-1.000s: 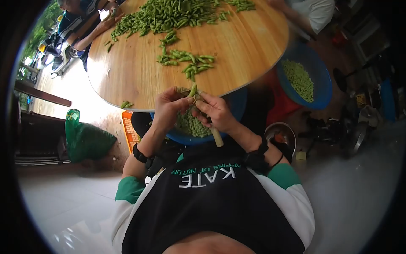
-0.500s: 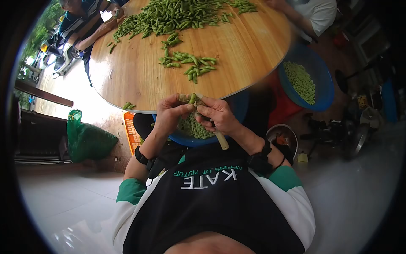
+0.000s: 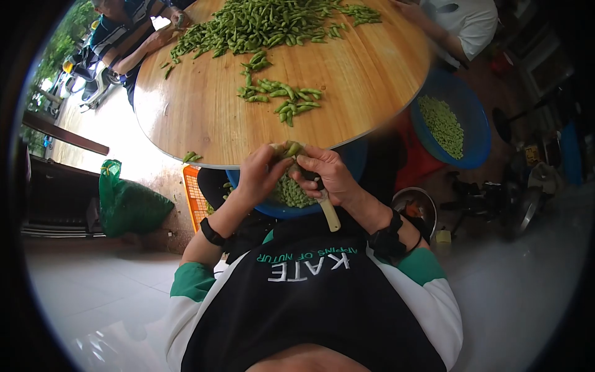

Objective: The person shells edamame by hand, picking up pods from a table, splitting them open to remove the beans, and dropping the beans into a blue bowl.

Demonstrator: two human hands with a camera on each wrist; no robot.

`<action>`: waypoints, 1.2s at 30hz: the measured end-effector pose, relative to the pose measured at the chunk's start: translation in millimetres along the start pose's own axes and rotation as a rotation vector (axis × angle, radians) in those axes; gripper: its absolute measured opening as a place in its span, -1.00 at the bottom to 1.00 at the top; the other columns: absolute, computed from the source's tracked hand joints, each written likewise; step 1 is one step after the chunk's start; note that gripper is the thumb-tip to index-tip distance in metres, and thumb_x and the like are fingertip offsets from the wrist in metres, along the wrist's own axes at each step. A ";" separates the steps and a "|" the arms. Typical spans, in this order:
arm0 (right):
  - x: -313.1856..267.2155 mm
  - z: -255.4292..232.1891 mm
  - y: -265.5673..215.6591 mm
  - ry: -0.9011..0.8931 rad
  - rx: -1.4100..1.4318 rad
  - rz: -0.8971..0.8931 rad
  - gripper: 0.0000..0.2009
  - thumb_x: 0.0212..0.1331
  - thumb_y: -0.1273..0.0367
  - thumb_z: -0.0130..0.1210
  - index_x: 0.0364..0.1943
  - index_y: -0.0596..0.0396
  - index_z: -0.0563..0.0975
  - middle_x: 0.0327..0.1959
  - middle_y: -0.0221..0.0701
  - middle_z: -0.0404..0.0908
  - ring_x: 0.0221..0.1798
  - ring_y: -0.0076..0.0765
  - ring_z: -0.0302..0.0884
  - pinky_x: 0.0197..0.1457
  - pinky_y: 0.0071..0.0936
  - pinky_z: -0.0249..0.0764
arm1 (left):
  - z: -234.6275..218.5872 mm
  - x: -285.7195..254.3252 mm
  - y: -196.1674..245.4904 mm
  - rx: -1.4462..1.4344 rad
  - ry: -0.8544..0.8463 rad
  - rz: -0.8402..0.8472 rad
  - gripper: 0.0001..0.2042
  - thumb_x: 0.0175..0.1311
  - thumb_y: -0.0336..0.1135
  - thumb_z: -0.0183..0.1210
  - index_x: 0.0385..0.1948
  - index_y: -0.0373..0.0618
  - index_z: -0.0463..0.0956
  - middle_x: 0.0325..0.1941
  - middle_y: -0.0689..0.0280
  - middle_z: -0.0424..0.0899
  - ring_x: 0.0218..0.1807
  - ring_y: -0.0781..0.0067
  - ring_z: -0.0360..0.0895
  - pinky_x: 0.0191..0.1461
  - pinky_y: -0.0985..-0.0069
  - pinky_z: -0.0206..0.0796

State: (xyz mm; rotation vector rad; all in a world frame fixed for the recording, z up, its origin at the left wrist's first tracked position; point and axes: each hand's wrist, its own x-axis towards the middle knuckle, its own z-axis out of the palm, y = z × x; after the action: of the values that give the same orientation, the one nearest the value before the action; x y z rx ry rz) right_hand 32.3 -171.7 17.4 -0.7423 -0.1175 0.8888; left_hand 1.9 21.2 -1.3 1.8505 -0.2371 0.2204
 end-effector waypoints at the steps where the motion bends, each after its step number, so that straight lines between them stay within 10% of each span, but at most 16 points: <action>1: -1.6 1.7 1.9 0.017 0.030 0.002 -0.76 0.36 0.38 -0.09 0.02 0.13 0.46 -0.45 -0.37 0.51 -0.68 -0.67 0.22 -0.69 -0.74 0.19 | -0.9 2.1 3.9 0.246 0.021 0.249 -0.85 0.17 -0.50 0.19 -0.29 -0.33 0.45 -0.48 0.16 0.53 -0.51 0.24 0.50 -0.47 0.39 0.30; 2: -2.1 2.6 3.9 0.016 0.034 0.002 -0.76 0.36 0.38 -0.09 0.02 0.13 0.46 -0.45 -0.37 0.51 -0.68 -0.67 0.22 -0.69 -0.74 0.19 | -1.7 4.8 8.8 0.493 0.040 0.504 -0.83 0.18 -0.51 0.18 -0.25 -0.34 0.42 -0.46 0.12 0.50 -0.47 0.13 0.50 -0.44 0.34 0.31; 10: 6.8 4.2 -2.1 0.126 -0.394 -0.335 -0.88 0.26 0.43 0.08 -0.18 0.16 0.49 -0.56 -0.49 0.51 -0.70 -0.74 0.22 -0.68 -0.75 0.11 | 5.3 -4.9 25.1 0.276 -0.043 0.326 -0.83 0.20 -0.51 0.13 -0.19 -0.28 0.43 -0.43 0.03 0.47 -0.41 -0.08 0.47 -0.38 0.28 0.33; 13: 7.3 -0.9 -4.8 0.084 -0.467 -0.350 -0.92 0.26 0.45 0.07 -0.23 0.16 0.49 -0.54 -0.48 0.52 -0.68 -0.75 0.24 -0.67 -0.76 0.12 | 6.9 -8.4 18.1 0.084 -0.048 0.119 -0.89 0.30 -0.44 0.08 -0.23 -0.26 0.42 -0.51 0.15 0.49 -0.52 0.15 0.48 -0.43 0.42 0.31; 15: 6.1 -5.8 -1.5 0.088 -0.504 -0.358 -0.92 0.26 0.45 0.06 -0.23 0.16 0.49 -0.55 -0.47 0.53 -0.68 -0.75 0.24 -0.67 -0.76 0.12 | 7.4 -9.7 14.3 -0.253 -0.086 -0.304 -0.86 0.38 -0.35 0.02 -0.30 -0.24 0.41 -0.57 0.33 0.45 -0.57 0.52 0.40 -0.48 0.58 0.23; 21: 6.5 -13.2 -2.7 0.062 -0.451 -0.289 -0.92 0.25 0.45 0.05 -0.25 0.16 0.49 -0.57 -0.47 0.51 -0.70 -0.74 0.24 -0.67 -0.76 0.13 | 4.7 -10.9 22.7 -0.489 -0.140 -0.468 -0.79 0.42 -0.31 -0.02 -0.42 -0.22 0.38 -0.59 0.44 0.42 -0.58 0.73 0.32 -0.55 0.70 0.15; 36: 7.9 -9.0 -3.2 0.051 -0.386 -0.149 -0.92 0.20 0.47 0.06 -0.28 0.19 0.47 -0.53 -0.43 0.51 -0.62 -0.71 0.31 -0.65 -0.74 0.19 | 4.9 -14.5 -0.8 -0.010 -0.092 -0.024 -0.85 0.28 -0.41 0.17 -0.43 -0.23 0.40 -0.62 0.44 0.47 -0.57 0.75 0.35 -0.55 0.68 0.19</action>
State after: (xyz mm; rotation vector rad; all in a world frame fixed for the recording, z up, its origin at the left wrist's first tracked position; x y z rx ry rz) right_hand 43.0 -172.1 11.2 -1.0994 -0.3014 0.7109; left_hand -11.7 17.5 -7.4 1.8552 -0.2788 0.1171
